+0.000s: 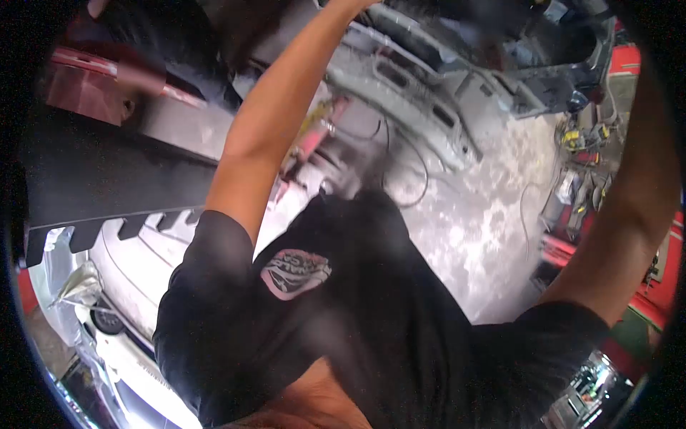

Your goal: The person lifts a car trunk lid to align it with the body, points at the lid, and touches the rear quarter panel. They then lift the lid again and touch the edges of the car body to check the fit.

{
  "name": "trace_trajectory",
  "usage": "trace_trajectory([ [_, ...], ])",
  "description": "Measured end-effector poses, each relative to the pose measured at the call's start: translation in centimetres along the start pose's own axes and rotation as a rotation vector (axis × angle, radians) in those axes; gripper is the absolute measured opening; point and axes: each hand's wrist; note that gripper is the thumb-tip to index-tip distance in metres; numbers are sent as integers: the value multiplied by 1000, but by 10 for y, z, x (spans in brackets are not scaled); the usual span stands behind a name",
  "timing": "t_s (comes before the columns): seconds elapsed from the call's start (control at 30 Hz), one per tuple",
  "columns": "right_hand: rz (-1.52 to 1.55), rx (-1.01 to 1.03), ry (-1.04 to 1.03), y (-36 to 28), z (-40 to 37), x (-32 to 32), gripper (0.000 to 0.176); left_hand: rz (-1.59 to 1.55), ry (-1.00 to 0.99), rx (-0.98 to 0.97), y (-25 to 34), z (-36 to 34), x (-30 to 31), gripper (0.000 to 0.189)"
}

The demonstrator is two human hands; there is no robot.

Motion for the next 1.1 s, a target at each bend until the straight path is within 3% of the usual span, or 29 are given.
trace_trajectory([
  [0.03,65,2,7,0,-2,-4,44,-34,-299,279,-39,-35,11,64],
  [0.1,161,7,27,-3,-8,-12,44,941,-501,71,-152,-151,-8,36],
  [0.23,313,39,61,-17,-12,-33,42,532,-600,449,-279,-435,-37,49],
  [0.33,417,60,77,-30,-15,-59,41,598,-1033,118,-236,-547,-12,37],
  [0.37,443,64,82,-33,-17,-67,40,581,-1201,265,-219,-560,-2,38],
  [0.4,458,62,83,-38,-18,-80,40,578,-1343,538,-200,-558,8,39],
  [0.47,511,61,97,-37,-19,-99,39,599,-1433,922,-171,-550,16,43],
  [0.53,559,62,110,-39,-15,-122,39,617,-1356,1076,-160,-536,9,48],
  [0.67,654,68,123,-49,-12,-157,38,688,-1106,1177,-150,-514,-16,39],
  [0.73,694,74,140,-51,-9,-169,37,689,-872,1076,-143,-506,-20,36],
  [0.77,710,75,142,-52,-8,-175,37,696,-857,1087,-140,-500,-19,36],
  [0.83,735,70,155,-49,-6,-183,37,525,-762,888,-133,-485,-13,20],
  [0.97,765,51,177,-38,-4,-196,36,547,-738,928,-85,-412,-1,21],
  [1.03,780,47,183,-36,-4,-200,36,597,-565,668,-77,-396,1,29],
  [1.07,786,54,187,-35,-5,-200,36,602,-551,669,-71,-389,1,29],
  [1.1,792,55,194,-34,-5,-200,36,302,-359,943,-45,-354,6,27],
])
Point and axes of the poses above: each hand's wrist, its own z-axis towards the middle knuckle, its own x-axis out of the back of the hand, y = z × x, and after that the axes turned 12 degrees about z, right-handed
